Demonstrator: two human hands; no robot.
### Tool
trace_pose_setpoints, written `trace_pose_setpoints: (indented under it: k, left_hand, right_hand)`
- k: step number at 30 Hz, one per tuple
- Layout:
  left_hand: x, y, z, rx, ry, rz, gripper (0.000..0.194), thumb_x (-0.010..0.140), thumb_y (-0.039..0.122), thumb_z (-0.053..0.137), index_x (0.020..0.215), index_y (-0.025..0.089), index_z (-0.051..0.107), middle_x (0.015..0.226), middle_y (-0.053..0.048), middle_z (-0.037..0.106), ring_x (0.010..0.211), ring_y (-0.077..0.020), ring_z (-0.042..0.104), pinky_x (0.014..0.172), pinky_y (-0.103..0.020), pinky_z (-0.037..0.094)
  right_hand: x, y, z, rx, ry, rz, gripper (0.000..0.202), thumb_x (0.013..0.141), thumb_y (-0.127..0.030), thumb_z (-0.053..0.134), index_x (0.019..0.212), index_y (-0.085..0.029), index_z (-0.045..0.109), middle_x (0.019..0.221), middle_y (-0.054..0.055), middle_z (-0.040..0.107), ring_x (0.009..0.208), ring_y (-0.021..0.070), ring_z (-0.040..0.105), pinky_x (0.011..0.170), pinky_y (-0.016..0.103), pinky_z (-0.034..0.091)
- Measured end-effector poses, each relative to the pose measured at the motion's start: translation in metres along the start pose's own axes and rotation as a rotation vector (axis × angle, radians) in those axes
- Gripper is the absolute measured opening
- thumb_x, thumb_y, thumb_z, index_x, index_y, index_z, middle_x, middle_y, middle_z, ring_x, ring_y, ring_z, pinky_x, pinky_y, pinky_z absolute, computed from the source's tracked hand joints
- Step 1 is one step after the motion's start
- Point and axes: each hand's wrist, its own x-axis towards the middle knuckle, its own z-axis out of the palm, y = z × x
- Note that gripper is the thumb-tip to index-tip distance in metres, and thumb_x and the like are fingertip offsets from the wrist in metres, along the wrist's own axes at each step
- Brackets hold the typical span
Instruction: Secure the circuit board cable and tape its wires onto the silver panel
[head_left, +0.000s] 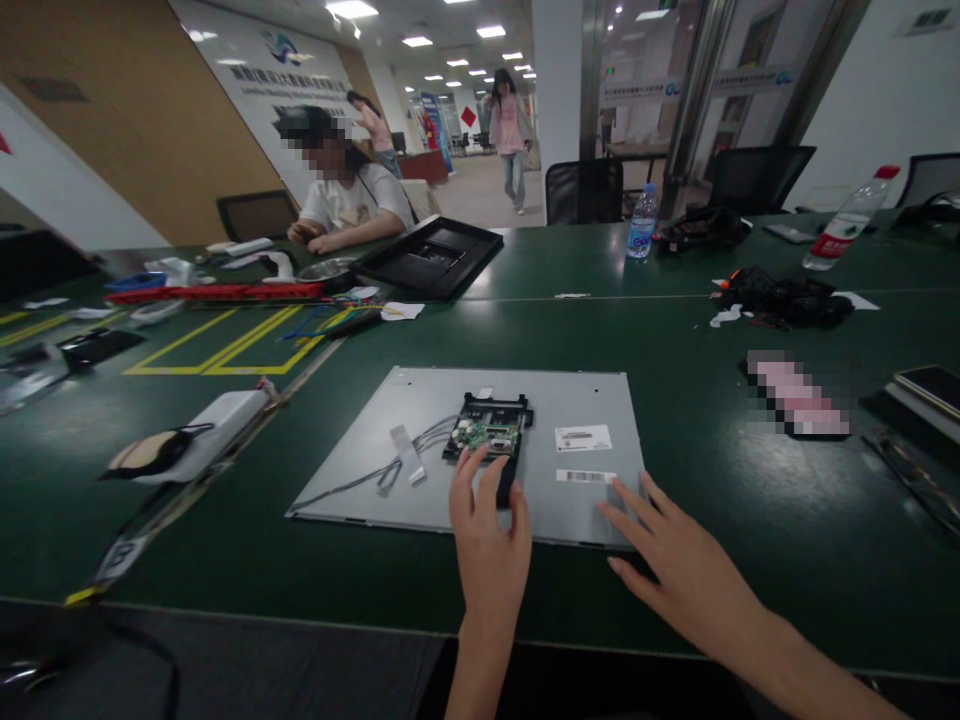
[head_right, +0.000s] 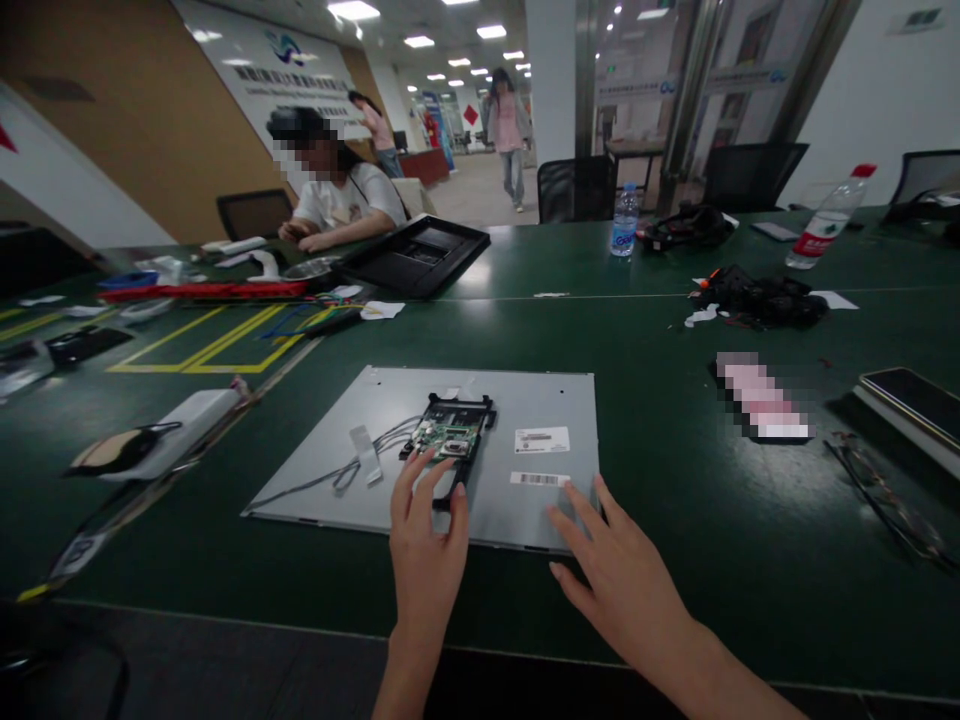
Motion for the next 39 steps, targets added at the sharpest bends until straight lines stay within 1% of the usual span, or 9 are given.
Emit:
trace_pose_setpoints:
  k: [8, 12, 16, 21, 24, 28, 34, 36, 39]
  left_hand:
    - [-0.003, -0.003, 0.0, 0.016, -0.04, -0.01, 0.026, 0.089, 0.016, 0.049, 0.115, 0.019, 0.055, 0.132, -0.013, 0.05, 0.133, -0.027, 0.039, 0.109, -0.049, 0.036]
    - [-0.004, -0.004, 0.0, 0.01, -0.057, -0.026, 0.026, 0.09, 0.016, 0.049, 0.115, 0.019, 0.054, 0.133, -0.013, 0.049, 0.134, -0.027, 0.038, 0.11, -0.05, 0.036]
    - [-0.006, -0.005, 0.001, 0.012, -0.064, -0.014, 0.028, 0.09, 0.016, 0.049, 0.117, 0.019, 0.053, 0.133, -0.013, 0.049, 0.134, -0.0269, 0.038, 0.109, -0.049, 0.036]
    - [0.001, -0.01, -0.006, 0.036, -0.07, -0.017, 0.033, 0.089, 0.017, 0.049, 0.122, 0.02, 0.051, 0.137, -0.014, 0.044, 0.132, -0.0278, 0.04, 0.108, -0.05, 0.037]
    - [0.015, -0.023, -0.014, 0.113, -0.106, 0.025, 0.039, 0.089, 0.02, 0.049, 0.127, 0.018, 0.047, 0.142, -0.015, 0.04, 0.135, -0.0283, 0.036, 0.11, -0.049, 0.034]
    - [0.039, -0.051, -0.019, 0.269, -0.176, 0.099, 0.049, 0.087, 0.027, 0.054, 0.133, 0.015, 0.044, 0.145, -0.019, 0.037, 0.138, -0.0332, 0.03, 0.11, -0.053, 0.031]
    - [0.06, -0.082, -0.006, 0.532, -0.499, -0.01, 0.063, 0.085, 0.043, 0.054, 0.139, 0.012, 0.041, 0.148, -0.024, 0.032, 0.137, -0.0412, 0.028, 0.101, -0.059, 0.035]
    - [0.063, -0.087, 0.0, 0.575, -0.534, -0.036, 0.06, 0.089, 0.043, 0.048, 0.14, 0.012, 0.04, 0.147, -0.024, 0.033, 0.137, -0.0404, 0.027, 0.1, -0.059, 0.036]
    - [0.072, -0.096, 0.007, 0.618, -0.522, -0.046, 0.054, 0.092, 0.038, 0.04, 0.14, 0.013, 0.041, 0.145, -0.024, 0.036, 0.136, -0.0388, 0.028, 0.099, -0.058, 0.037]
  right_hand:
    - [0.026, -0.013, 0.001, -0.071, 0.017, -0.093, 0.046, 0.086, -0.026, 0.055, 0.132, -0.024, 0.054, 0.141, 0.011, 0.05, 0.129, 0.0419, 0.042, 0.093, 0.057, 0.049]
    - [0.038, -0.012, 0.002, -0.083, 0.022, -0.16, 0.044, 0.088, -0.026, 0.055, 0.132, -0.021, 0.053, 0.139, 0.014, 0.052, 0.128, 0.0379, 0.045, 0.1, 0.056, 0.043]
    - [0.051, -0.007, 0.002, -0.069, -0.001, -0.263, 0.044, 0.091, -0.03, 0.052, 0.135, -0.023, 0.05, 0.143, 0.015, 0.046, 0.133, 0.0355, 0.039, 0.107, 0.059, 0.03]
    - [0.064, -0.004, 0.003, 0.015, -0.064, -0.32, 0.047, 0.093, -0.035, 0.05, 0.14, -0.03, 0.045, 0.152, 0.013, 0.034, 0.14, 0.0349, 0.028, 0.108, 0.058, 0.027]
    - [0.07, -0.004, 0.004, 0.052, -0.093, -0.321, 0.047, 0.094, -0.036, 0.047, 0.141, -0.031, 0.044, 0.154, 0.012, 0.03, 0.141, 0.0341, 0.023, 0.11, 0.056, 0.026]
    - [0.08, -0.007, 0.004, 0.083, -0.113, -0.336, 0.048, 0.094, -0.039, 0.046, 0.142, -0.031, 0.043, 0.155, 0.009, 0.028, 0.142, 0.0333, 0.021, 0.111, 0.055, 0.023]
    - [0.093, -0.015, 0.003, 0.102, -0.139, -0.323, 0.047, 0.095, -0.047, 0.041, 0.141, -0.035, 0.042, 0.156, 0.008, 0.025, 0.143, 0.0336, 0.017, 0.109, 0.058, 0.021]
    - [0.095, -0.017, 0.004, 0.112, -0.136, -0.321, 0.048, 0.095, -0.049, 0.04, 0.142, -0.035, 0.041, 0.157, 0.007, 0.023, 0.143, 0.0332, 0.017, 0.109, 0.058, 0.02]
    - [0.095, -0.017, 0.007, 0.115, -0.126, -0.319, 0.049, 0.095, -0.049, 0.039, 0.141, -0.034, 0.042, 0.157, 0.006, 0.023, 0.143, 0.0328, 0.016, 0.11, 0.058, 0.019]
